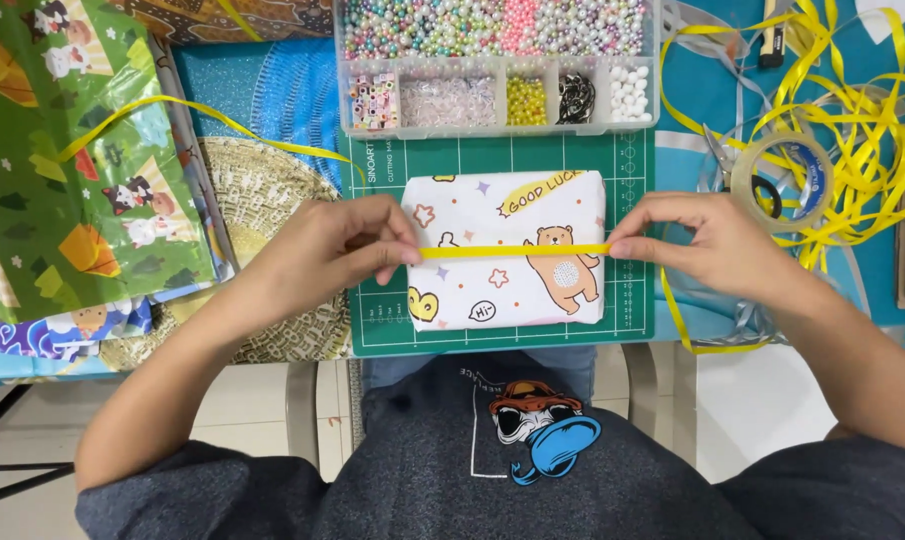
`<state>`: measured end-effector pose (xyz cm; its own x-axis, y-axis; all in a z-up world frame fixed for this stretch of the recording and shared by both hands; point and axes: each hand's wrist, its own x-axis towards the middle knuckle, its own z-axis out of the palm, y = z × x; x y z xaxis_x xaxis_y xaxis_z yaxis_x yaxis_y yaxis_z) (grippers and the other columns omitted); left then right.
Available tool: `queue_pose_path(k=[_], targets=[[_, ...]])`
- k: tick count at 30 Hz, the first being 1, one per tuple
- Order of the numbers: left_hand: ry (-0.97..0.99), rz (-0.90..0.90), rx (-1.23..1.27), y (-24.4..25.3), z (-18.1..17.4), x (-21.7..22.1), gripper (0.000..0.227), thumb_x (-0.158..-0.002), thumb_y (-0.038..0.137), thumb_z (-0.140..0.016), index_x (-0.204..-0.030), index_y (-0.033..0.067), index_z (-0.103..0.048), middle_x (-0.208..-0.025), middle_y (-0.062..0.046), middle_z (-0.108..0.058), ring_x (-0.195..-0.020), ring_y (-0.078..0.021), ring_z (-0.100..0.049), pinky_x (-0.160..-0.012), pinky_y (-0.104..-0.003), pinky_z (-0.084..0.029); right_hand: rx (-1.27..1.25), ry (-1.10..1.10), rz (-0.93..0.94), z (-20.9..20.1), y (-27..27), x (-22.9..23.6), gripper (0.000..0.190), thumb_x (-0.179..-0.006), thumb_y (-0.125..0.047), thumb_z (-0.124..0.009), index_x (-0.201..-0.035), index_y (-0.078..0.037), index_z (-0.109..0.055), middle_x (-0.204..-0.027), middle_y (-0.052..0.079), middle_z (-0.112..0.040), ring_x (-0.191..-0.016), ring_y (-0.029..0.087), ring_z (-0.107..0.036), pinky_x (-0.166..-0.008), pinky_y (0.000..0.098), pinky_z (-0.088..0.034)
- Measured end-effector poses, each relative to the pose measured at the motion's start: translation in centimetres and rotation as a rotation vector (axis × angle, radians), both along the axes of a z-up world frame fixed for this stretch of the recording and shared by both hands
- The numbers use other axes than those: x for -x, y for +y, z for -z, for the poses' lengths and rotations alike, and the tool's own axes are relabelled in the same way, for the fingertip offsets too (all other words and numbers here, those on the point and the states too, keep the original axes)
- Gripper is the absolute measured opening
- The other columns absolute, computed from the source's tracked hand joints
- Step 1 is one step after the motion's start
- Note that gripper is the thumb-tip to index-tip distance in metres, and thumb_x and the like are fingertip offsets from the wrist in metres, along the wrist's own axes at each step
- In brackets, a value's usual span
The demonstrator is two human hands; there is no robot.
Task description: Decorating a small gift box by wrapping it in paper and tying a yellow ribbon around it.
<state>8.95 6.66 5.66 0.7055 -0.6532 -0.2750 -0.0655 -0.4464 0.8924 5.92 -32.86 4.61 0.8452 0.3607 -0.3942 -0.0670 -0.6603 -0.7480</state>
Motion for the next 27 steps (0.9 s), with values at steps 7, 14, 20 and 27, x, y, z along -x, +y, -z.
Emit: queue_pose_path(k=[7,14,20,27], targets=[[0.23,-0.074,0.034,1.2,2.4,0.3,0.01,-0.101,0.02,-0.067,-0.095,0.0113,-0.07,-0.067,0.0,-0.068,-0.058,-0.0049,-0.052,-0.056,-0.021,-0.036,-0.113,0.206,0.149,2.3,-1.1,0.1,0.012,-0.087,-0.011,-0.077,-0.098,-0.006,-0.078,-0.09,0.007,-0.081,-0.08,0.016,-0.074,-0.08,0.0264,-0.061],[0.336,-0.038,0.118,1.8,6.2,-0.4,0.011,-0.1,0.021,-0.066,-0.095,0.0116,-0.068,-0.077,-0.001,-0.073,-0.065,-0.0079,-0.054,-0.064,-0.024,-0.04,-0.23,0.307,0.166,5.0,-1.9,-0.5,0.017,-0.087,-0.01,-0.077,-0.102,-0.004,-0.072,-0.087,0.01,-0.079,-0.077,0.017,-0.072,-0.073,0.0277,-0.058],[0.3,0.031,0.112,2.6,7.1,-1.1,0.013,-0.1,0.022,-0.064,-0.103,0.0114,-0.069,-0.087,0.0,-0.071,-0.083,-0.0103,-0.064,-0.08,-0.025,-0.048,-0.267,0.368,0.19,5.4,-2.4,-0.1,0.012,-0.087,-0.003,-0.076,-0.098,0.0,-0.073,-0.088,0.015,-0.08,-0.074,0.021,-0.074,-0.07,0.0311,-0.062],[0.284,-0.07,0.038,1.1,9.0,-1.1,0.017,-0.098,0.016,-0.066,-0.103,0.0009,-0.073,-0.084,-0.011,-0.073,-0.074,-0.0194,-0.06,-0.069,-0.032,-0.053,-0.332,0.389,0.252,7.6,-1.6,0.9,0.03,-0.088,0.003,-0.073,-0.117,0.004,-0.066,-0.084,0.017,-0.074,-0.067,0.023,-0.073,-0.074,0.0382,-0.061]])
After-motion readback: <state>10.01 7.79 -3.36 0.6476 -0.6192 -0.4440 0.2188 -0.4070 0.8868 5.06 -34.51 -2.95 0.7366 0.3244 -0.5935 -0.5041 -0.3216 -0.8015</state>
